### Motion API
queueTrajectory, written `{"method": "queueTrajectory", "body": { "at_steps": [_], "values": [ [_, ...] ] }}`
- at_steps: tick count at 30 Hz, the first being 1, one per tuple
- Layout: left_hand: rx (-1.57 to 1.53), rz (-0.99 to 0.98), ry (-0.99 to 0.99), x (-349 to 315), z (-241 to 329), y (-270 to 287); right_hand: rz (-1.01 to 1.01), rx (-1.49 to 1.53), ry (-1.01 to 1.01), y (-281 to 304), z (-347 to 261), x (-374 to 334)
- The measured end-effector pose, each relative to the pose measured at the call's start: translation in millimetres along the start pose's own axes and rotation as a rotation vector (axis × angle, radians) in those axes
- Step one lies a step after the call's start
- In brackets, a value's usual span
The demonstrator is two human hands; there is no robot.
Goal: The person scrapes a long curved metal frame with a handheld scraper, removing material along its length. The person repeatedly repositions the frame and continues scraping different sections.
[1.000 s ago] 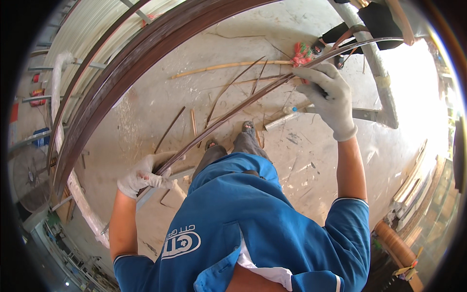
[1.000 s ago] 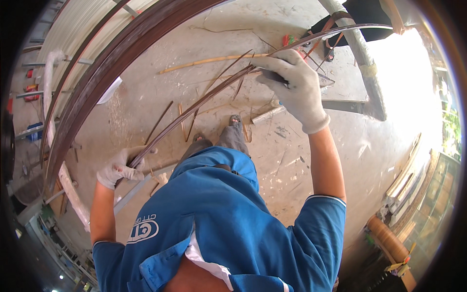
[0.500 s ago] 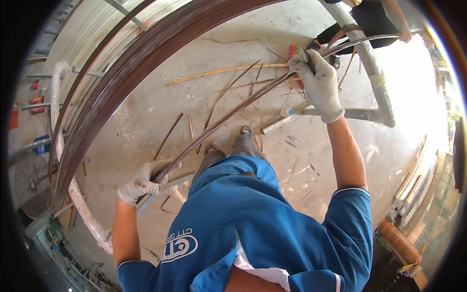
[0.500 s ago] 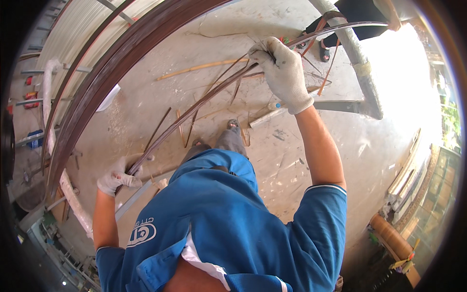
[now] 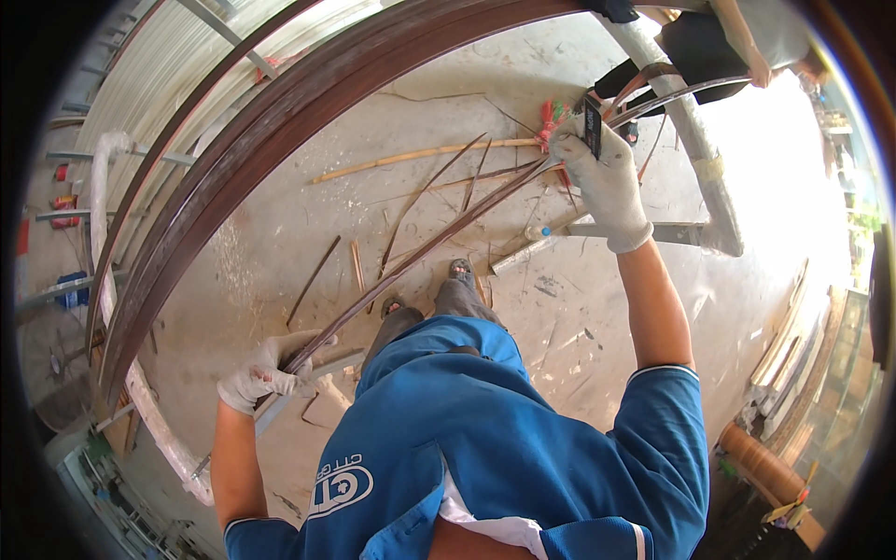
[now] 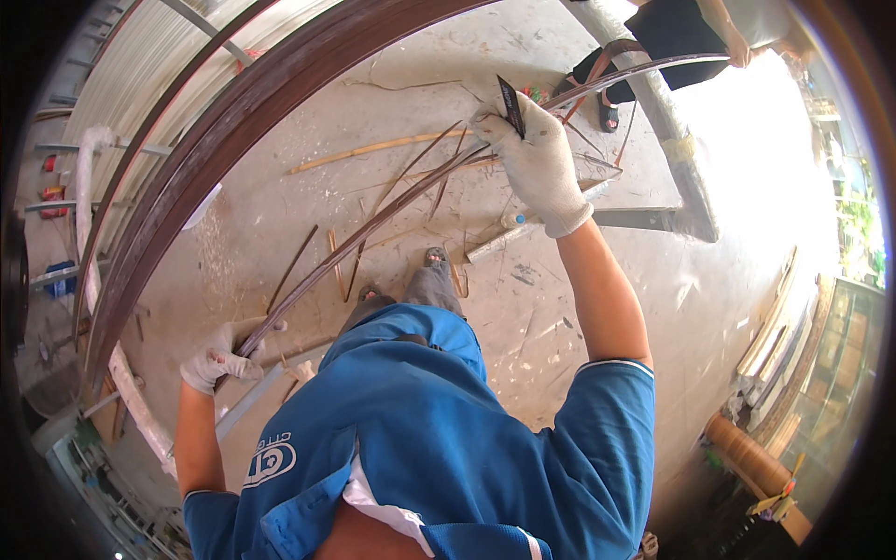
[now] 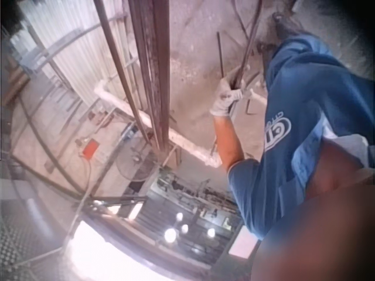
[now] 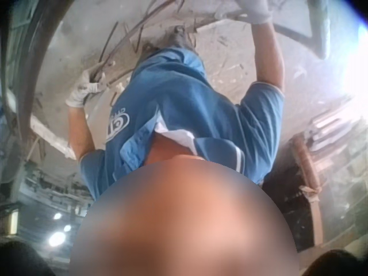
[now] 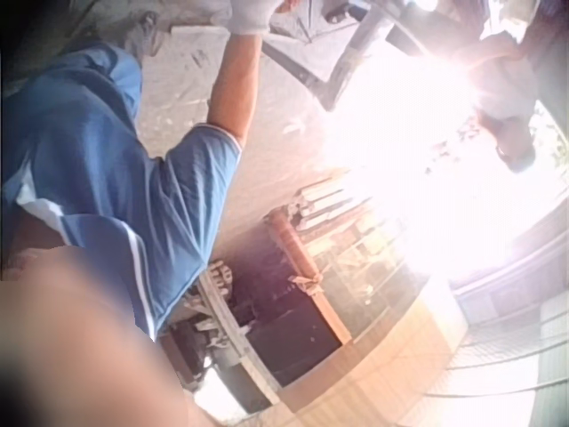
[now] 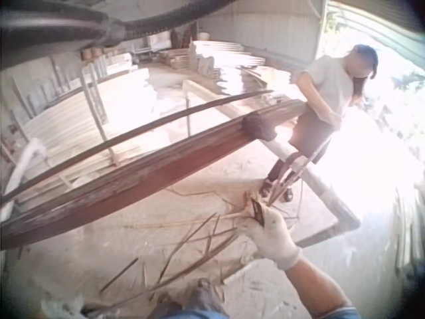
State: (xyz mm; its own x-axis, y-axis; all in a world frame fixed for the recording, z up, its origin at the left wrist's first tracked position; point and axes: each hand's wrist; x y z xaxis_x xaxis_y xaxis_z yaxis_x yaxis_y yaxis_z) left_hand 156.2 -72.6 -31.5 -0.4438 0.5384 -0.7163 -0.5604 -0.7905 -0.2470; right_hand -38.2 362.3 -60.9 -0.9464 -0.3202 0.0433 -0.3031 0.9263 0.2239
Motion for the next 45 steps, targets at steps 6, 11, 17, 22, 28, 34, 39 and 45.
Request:
{"method": "queueTrajectory", "body": {
  "at_steps": [6,11,17,22,28,34,39,45],
  "values": [
    [-0.088,0.004,0.033,3.2,2.4,4.1,-0.062,0.258,-0.029,8.2,6.4,-4.1],
    [0.002,0.041,0.056,6.2,4.6,4.6,-0.069,0.285,-0.067,-4.3,-14.9,-9.5],
    [-0.174,0.04,0.035,9.3,4.6,2.9,-0.063,0.376,0.52,27.4,-103.7,-24.2],
    [-0.045,0.071,0.039,10.9,1.3,3.5,0.064,-0.179,0.177,58.1,-81.4,-30.0],
    [-0.081,0.043,0.033,10.0,0.7,1.9,-0.051,-0.468,0.101,41.0,-34.0,-18.2],
    [0.039,0.036,0.044,8.9,11.6,0.8,-0.194,-0.595,0.207,31.1,-27.5,4.5],
    [0.006,0.049,-0.027,8.0,7.4,-2.3,-0.124,-0.41,0.115,25.4,-16.7,-13.6],
    [-0.051,-0.029,-0.19,11.4,-7.0,2.7,-0.001,0.091,0.067,-13.2,0.9,-44.0]
  ]
}}
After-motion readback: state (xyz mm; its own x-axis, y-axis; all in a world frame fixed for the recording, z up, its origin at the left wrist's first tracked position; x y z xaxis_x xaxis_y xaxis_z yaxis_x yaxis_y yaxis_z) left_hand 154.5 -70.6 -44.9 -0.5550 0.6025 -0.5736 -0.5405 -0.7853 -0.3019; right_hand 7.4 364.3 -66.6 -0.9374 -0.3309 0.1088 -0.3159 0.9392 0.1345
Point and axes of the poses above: each hand's wrist, its own x-axis towards the middle knuckle, its own y-axis out of the back of the hand, z = x × y, and after that the axes turned 9 degrees about -z, right-handed
